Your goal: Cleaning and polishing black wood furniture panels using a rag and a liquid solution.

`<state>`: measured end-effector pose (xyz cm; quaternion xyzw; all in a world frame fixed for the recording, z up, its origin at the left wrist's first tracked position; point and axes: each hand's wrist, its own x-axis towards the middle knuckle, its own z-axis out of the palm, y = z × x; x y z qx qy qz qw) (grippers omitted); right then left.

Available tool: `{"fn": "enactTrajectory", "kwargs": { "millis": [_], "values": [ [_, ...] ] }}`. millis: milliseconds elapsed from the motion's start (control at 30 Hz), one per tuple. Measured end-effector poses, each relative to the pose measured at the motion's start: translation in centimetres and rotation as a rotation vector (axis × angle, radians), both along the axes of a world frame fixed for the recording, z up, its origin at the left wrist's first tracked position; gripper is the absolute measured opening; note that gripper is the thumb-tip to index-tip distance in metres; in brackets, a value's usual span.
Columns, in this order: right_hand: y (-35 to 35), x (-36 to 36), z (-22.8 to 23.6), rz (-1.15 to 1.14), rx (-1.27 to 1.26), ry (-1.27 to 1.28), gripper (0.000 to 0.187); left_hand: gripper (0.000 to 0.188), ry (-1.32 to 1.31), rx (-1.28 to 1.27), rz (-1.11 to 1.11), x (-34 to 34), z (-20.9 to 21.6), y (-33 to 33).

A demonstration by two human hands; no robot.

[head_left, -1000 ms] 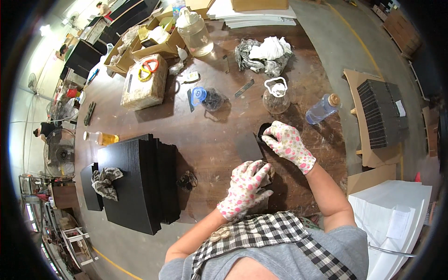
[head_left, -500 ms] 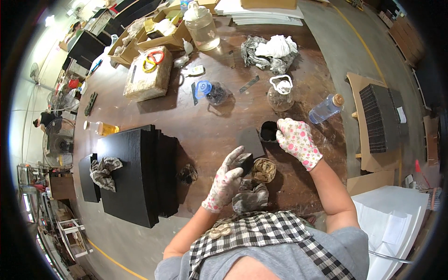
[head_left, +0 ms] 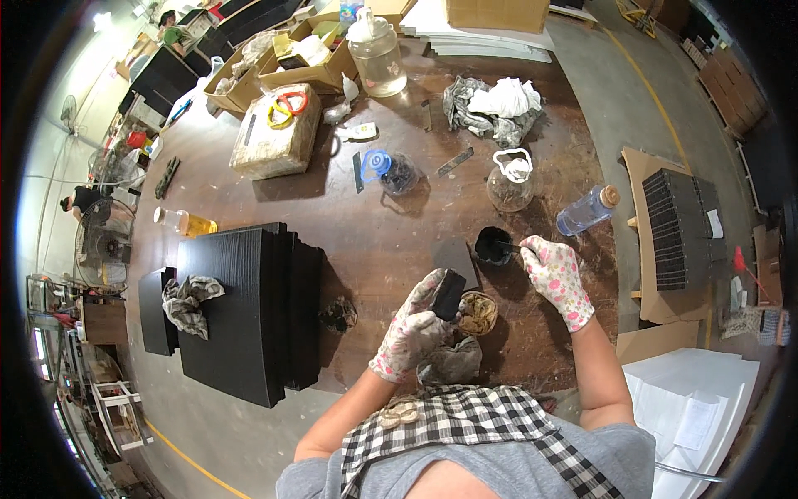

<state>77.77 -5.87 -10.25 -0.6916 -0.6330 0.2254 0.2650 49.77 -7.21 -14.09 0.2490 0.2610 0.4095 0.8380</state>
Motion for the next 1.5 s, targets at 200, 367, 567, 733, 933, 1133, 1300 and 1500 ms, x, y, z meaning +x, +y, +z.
{"fn": "enactTrajectory", "kwargs": {
  "millis": [200, 367, 567, 733, 933, 1133, 1300, 1500],
  "values": [
    [-2.6, 1.7, -0.9, -0.237, -0.234, 0.739, 0.023, 0.056, -0.02, -0.236, 0.012, 0.7, -0.4, 1.2],
    [-3.4, 1.9, -3.4, -0.401, -0.281, 1.018, 0.016, 0.043, 0.021, -0.177, 0.01, 2.6, 0.8, 2.3],
    [-3.7, 0.6, -3.5, -0.455, -0.197, 1.218, 0.009, 0.04, -0.069, -0.328, 0.035, 3.7, 0.4, 2.9],
    [-4.5, -1.7, -1.3, -0.271, 0.011, 0.945, 0.014, 0.04, -0.384, -0.318, -0.081, 3.7, -1.0, 3.2],
    [-4.7, -2.4, 0.4, 0.256, 0.6, -0.105, 0.033, 0.047, -0.347, -0.326, 0.027, 3.0, 0.2, 2.2],
    [-5.6, -2.1, 1.8, 0.394, 0.77, -0.126, 0.032, 0.047, -0.013, -0.1, 0.051, 2.6, 1.8, 0.9],
    [-5.2, -2.9, 2.5, 0.354, 0.686, -0.188, 0.031, 0.055, 0.011, 0.045, 0.023, 2.3, 2.1, 0.8],
    [-5.7, -2.9, 3.0, 0.433, 0.595, -0.098, 0.03, 0.056, -0.064, -0.205, 0.046, 1.9, 2.4, 0.5]
  ]
}}
